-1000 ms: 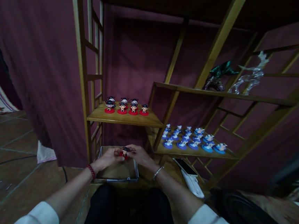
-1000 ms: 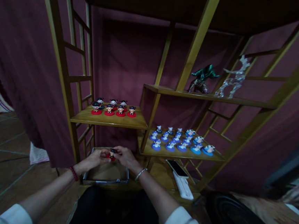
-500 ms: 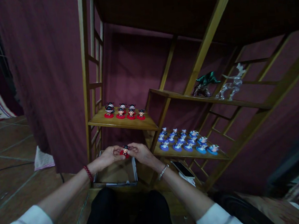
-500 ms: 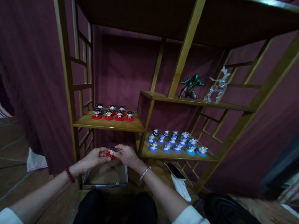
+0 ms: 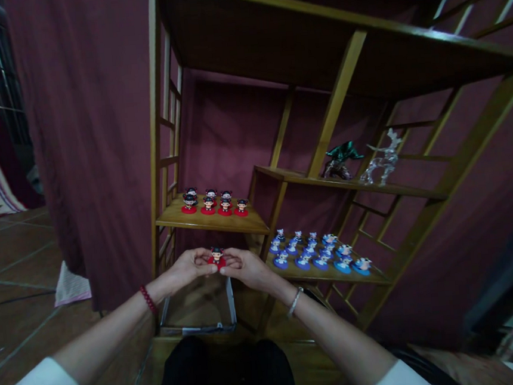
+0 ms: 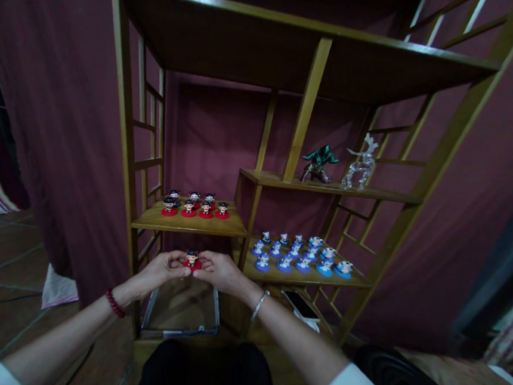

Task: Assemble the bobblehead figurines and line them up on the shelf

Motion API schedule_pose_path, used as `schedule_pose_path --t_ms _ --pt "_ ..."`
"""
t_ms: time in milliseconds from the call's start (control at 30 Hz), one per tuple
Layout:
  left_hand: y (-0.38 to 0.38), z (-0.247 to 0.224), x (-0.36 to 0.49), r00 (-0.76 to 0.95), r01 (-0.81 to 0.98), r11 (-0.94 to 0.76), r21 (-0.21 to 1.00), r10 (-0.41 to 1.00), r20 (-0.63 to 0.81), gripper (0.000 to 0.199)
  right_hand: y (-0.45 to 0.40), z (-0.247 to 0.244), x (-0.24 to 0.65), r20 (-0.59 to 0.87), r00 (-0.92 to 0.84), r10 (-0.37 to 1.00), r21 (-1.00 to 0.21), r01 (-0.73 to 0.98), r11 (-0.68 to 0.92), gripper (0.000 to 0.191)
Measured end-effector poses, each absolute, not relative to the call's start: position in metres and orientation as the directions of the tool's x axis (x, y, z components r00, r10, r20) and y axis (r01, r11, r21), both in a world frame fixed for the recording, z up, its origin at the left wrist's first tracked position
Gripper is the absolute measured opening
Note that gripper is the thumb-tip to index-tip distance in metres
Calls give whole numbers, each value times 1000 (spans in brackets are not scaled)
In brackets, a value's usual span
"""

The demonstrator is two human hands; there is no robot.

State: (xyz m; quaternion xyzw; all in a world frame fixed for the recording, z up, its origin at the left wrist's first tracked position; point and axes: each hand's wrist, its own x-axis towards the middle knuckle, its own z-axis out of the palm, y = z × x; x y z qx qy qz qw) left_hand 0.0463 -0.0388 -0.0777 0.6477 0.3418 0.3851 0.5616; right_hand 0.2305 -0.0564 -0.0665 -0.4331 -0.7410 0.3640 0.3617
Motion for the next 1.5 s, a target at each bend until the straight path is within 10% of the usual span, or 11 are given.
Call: schedule_pose_path --t_ms 1000,1267,1500 --pt "-36 -7 29 490 -4 -304 953 830 267 43 -60 1 219 290 -354 889 -854 324 407 46" --pt "-13 10 6 103 482 -588 650 774 624 23 -35 13 212 412 -272 870 -740 457 493 49" --pt "13 18 7 124 710 -549 441 714 689 39 -11 15 204 456 -209 865 -636 603 481 51"
